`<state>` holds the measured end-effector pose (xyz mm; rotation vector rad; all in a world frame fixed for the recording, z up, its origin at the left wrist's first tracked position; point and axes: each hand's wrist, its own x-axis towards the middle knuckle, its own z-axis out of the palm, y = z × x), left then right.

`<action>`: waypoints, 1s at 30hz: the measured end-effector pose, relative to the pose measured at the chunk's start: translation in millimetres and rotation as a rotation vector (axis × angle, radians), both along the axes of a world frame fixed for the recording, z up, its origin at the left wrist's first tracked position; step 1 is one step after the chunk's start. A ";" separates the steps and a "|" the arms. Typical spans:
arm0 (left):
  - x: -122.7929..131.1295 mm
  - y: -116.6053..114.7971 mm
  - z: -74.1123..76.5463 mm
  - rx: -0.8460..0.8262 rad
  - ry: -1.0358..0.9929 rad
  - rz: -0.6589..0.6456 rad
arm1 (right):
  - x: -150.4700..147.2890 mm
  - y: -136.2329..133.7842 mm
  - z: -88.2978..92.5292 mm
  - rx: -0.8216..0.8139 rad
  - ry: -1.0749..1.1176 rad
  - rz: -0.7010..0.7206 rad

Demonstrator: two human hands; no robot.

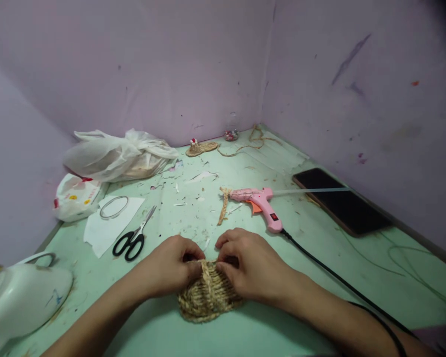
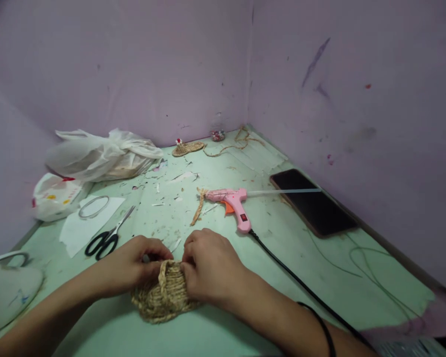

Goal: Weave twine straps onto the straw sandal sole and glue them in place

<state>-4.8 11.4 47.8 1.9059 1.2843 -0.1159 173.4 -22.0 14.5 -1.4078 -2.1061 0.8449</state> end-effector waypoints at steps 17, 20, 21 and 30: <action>-7.8 -7.3 0.0 0.022 -0.057 0.153 | -11.3 -10.2 -9.5 0.092 -0.044 0.023; -25.8 -11.0 5.8 -0.021 -0.085 0.223 | -4.6 -8.9 -3.0 0.053 -0.072 0.006; -30.8 -14.6 6.6 -0.035 -0.079 0.231 | -2.7 -8.6 -1.7 0.050 -0.079 0.007; -50.2 -36.1 -14.6 -0.572 -0.768 0.245 | 0.1 -4.5 -5.6 -0.316 0.414 0.005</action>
